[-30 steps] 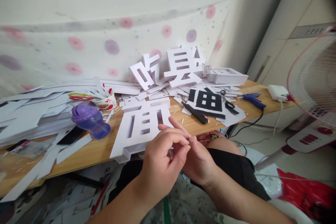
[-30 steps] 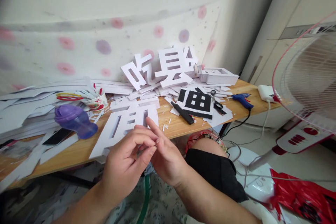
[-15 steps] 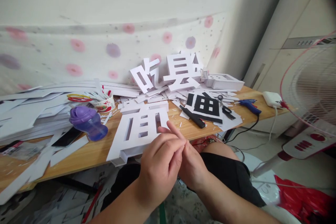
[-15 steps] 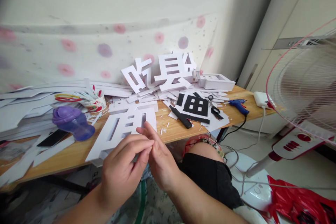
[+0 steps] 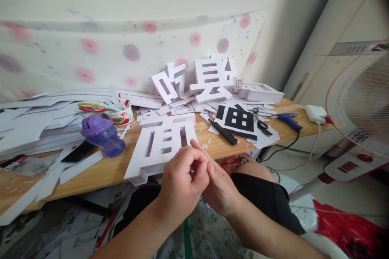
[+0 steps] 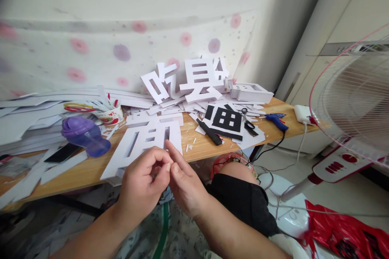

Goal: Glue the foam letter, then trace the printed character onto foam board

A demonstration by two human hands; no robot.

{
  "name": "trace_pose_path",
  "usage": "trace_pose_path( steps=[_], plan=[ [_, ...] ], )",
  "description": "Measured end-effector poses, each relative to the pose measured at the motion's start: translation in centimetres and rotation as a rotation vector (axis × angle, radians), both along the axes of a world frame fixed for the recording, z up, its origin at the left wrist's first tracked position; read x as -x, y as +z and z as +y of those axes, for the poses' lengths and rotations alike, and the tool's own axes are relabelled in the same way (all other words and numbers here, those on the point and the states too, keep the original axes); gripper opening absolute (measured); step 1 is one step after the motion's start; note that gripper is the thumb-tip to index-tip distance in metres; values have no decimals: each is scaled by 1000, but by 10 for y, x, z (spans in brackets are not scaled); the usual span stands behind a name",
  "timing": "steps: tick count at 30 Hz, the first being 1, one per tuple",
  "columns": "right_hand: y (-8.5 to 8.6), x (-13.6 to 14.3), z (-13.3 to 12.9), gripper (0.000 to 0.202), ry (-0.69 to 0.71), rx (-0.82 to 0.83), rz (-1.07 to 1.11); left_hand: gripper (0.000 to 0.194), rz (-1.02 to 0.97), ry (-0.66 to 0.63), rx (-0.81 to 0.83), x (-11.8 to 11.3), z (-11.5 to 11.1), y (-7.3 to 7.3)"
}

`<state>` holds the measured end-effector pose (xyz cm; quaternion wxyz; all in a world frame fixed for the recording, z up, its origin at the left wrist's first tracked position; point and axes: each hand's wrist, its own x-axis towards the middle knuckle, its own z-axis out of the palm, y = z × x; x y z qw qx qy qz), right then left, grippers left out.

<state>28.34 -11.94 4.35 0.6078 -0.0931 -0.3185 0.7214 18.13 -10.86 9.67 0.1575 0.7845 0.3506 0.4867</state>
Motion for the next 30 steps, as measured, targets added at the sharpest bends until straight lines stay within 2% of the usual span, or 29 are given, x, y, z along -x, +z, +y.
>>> trace_pose_path(
  steps=[5, 9, 15, 18, 22, 27, 30],
  plan=[
    [-1, 1, 2, 51, 6, 49, -4, 11, -75, -26, 293, 0, 0, 1],
    [-3, 2, -1, 53, 14, 41, -40, 11, -163, -86, 450, 2, 2, 1],
    [-1, 5, 7, 73, 92, -7, -61, 14, -459, -99, 752, 16, 6, -6],
    [9, 13, 16, 75, 140, 24, 1, 15, -485, -93, 678, 29, 2, -7],
    [20, 36, 18, 78, 211, 28, -38, 15, -446, -28, 557, 46, -8, -4],
    [18, 62, 13, 74, 288, 9, -41, 11, -425, -26, 436, 59, -16, 6],
    [14, 69, 13, 73, 284, 5, -25, 6, -374, 16, 358, 62, -16, 6]
  ],
)
